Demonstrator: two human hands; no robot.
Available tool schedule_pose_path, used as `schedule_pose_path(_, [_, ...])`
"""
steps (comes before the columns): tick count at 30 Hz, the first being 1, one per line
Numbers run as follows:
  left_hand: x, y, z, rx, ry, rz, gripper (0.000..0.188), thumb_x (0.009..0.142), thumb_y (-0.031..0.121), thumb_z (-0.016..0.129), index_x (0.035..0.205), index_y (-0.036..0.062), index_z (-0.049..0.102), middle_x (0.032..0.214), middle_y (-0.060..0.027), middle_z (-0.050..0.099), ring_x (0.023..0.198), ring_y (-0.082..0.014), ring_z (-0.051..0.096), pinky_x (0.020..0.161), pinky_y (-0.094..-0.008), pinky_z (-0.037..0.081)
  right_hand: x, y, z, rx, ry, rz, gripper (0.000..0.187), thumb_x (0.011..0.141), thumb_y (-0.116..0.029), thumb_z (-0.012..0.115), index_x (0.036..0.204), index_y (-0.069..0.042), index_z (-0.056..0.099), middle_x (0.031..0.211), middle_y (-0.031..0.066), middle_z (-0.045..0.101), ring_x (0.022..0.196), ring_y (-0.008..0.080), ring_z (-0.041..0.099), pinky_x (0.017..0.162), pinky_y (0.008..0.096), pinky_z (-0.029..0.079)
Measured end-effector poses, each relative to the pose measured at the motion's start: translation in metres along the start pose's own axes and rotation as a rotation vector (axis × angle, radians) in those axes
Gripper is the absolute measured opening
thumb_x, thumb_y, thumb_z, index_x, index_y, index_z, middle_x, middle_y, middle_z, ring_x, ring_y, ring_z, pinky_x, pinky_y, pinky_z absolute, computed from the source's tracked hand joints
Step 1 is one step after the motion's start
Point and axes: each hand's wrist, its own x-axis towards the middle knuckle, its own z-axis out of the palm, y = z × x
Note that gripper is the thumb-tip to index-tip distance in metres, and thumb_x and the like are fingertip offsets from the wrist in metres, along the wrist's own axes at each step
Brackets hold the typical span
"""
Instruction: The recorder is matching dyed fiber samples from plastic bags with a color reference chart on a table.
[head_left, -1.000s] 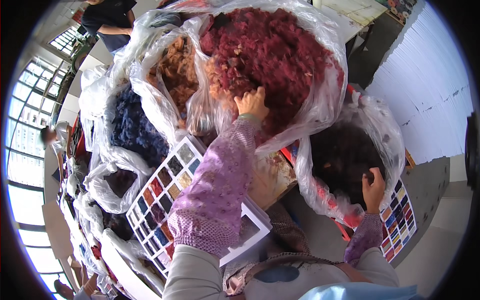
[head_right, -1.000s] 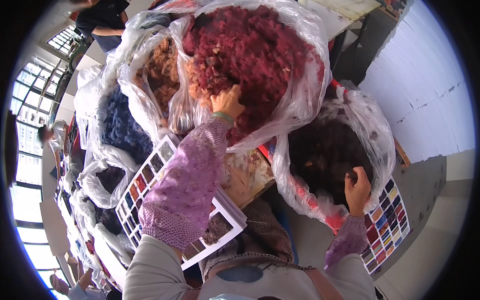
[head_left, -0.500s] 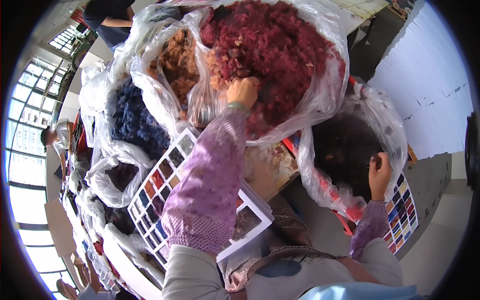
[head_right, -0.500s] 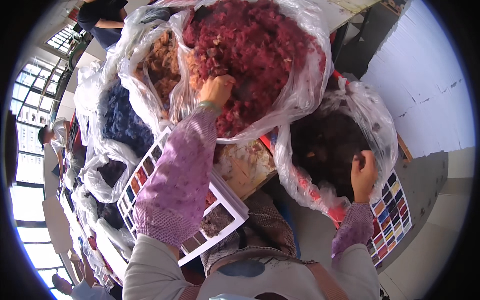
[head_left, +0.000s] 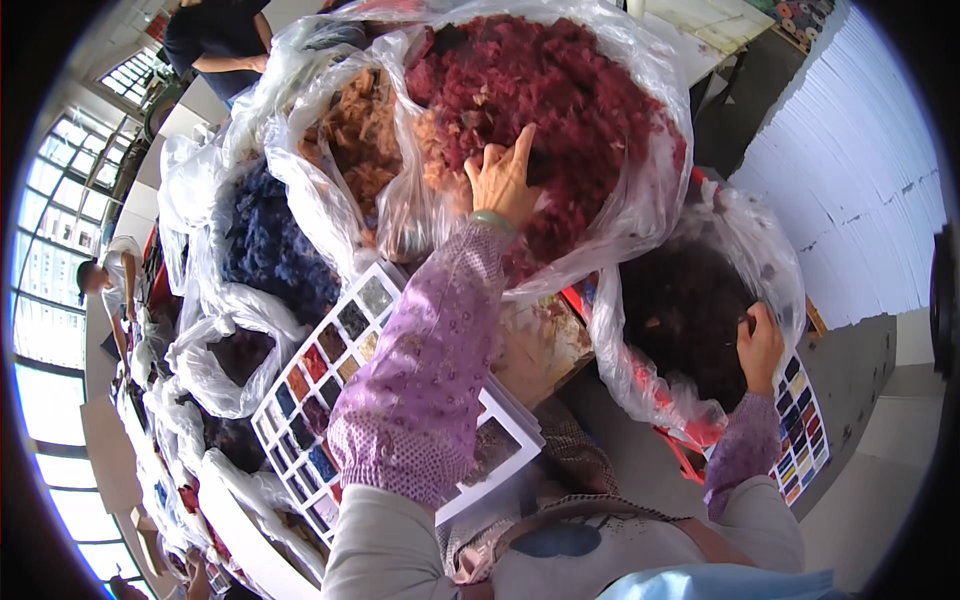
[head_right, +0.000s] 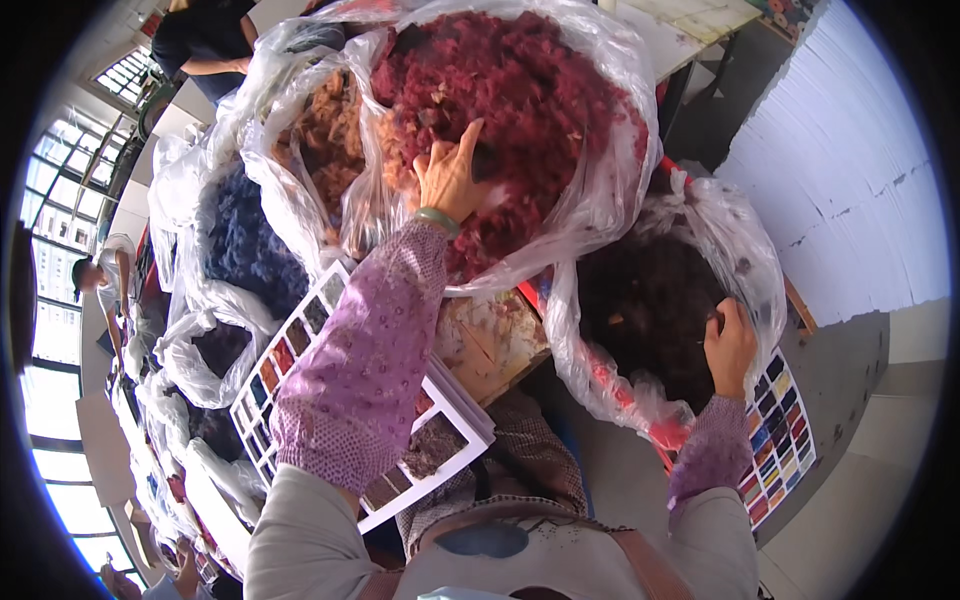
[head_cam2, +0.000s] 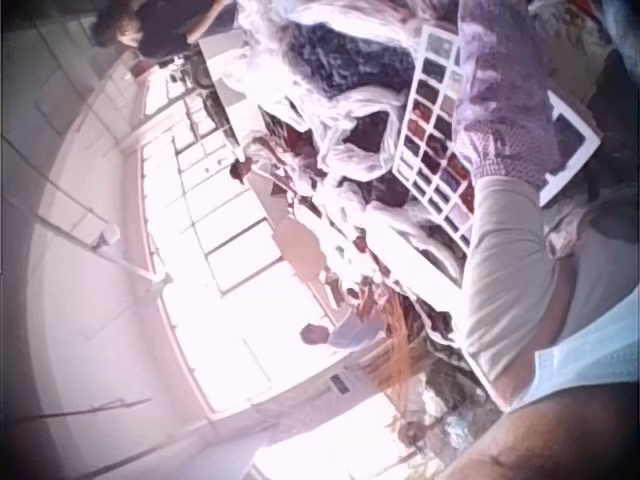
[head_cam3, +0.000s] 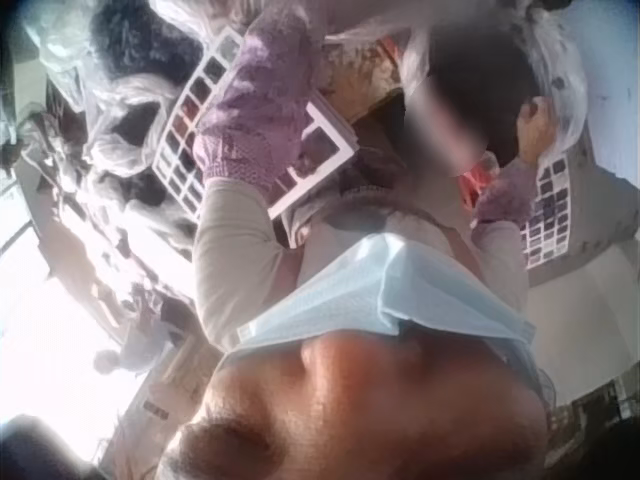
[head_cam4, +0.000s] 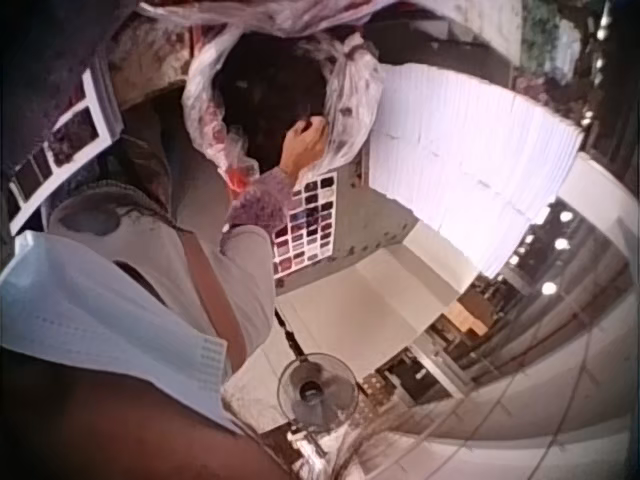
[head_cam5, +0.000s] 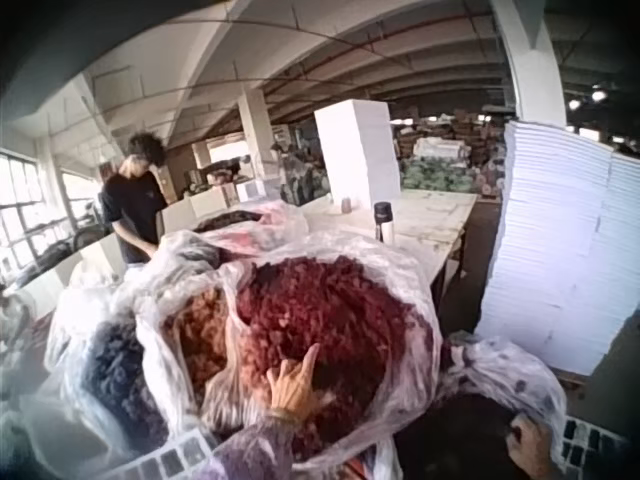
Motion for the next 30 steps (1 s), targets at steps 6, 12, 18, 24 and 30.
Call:
schedule_pose_path(6, [-0.006, -0.033, 0.008, -0.464, 0.061, -0.064, 0.076, 0.053, 0.018, 0.077, 0.117, 0.0113, 0.036, 0.103, -0.0143, 0.057, 0.092, -0.0328, 0.054, 0.079, -0.0368, 0.044, 0.055, -0.087, 0.047, 0.462, 0.175, 0.083, 0.013, 0.081, -0.010, 0.057, 0.087, -0.002, 0.049, 0.073, 0.0061, 0.055, 0.064, 0.0112, 0.054, 0.053, 0.0238, 0.044])
schedule_pose_path(12, [-0.009, -0.005, 0.017, -0.547, 0.040, -0.108, 0.072, 0.053, 0.016, 0.078, 0.112, 0.0087, 0.037, 0.104, -0.0163, 0.057, 0.083, -0.0239, 0.060, 0.071, -0.0324, 0.048, 0.099, -0.200, 0.126, 0.340, 0.320, -0.521, 0.015, 0.073, -0.006, 0.057, 0.085, -0.006, 0.047, 0.076, 0.0135, 0.052, 0.065, 0.0321, 0.055, 0.056, 0.0396, 0.044])
schedule_pose_path(18, [-0.018, -0.043, 0.005, -0.470, 0.179, -0.123, 0.070, 0.053, 0.012, 0.076, 0.112, 0.0099, 0.037, 0.099, -0.0155, 0.059, 0.077, -0.0241, 0.062, 0.066, -0.0329, 0.049, 0.101, -0.221, 0.142, 0.363, 0.206, -0.477, 0.014, 0.072, -0.007, 0.054, 0.082, -0.006, 0.043, 0.074, 0.0141, 0.053, 0.067, 0.0347, 0.054, 0.054, 0.0426, 0.043])
schedule_pose_path(24, [-0.013, -0.015, -0.011, -0.466, 0.278, -0.042, 0.065, 0.057, 0.009, 0.071, 0.112, 0.0092, 0.037, 0.096, -0.0162, 0.059, 0.082, -0.0295, 0.060, 0.068, -0.0372, 0.048, 0.102, -0.192, 0.164, 0.208, 0.108, -0.460, 0.014, 0.073, -0.007, 0.054, 0.084, -0.006, 0.045, 0.074, 0.0141, 0.055, 0.066, 0.0344, 0.056, 0.055, 0.0428, 0.044])
schedule_pose_path(30, [-0.029, -0.010, -0.022, -0.478, 0.307, 0.006, 0.063, 0.059, 0.009, 0.069, 0.112, 0.0103, 0.035, 0.084, -0.0204, 0.059, 0.082, -0.0383, 0.056, 0.067, -0.0437, 0.045, 0.105, -0.211, 0.154, 0.008, -0.009, -0.675, 0.011, 0.077, -0.009, 0.051, 0.086, -0.007, 0.045, 0.078, 0.0134, 0.056, 0.064, 0.0349, 0.056, 0.054, 0.0430, 0.044])
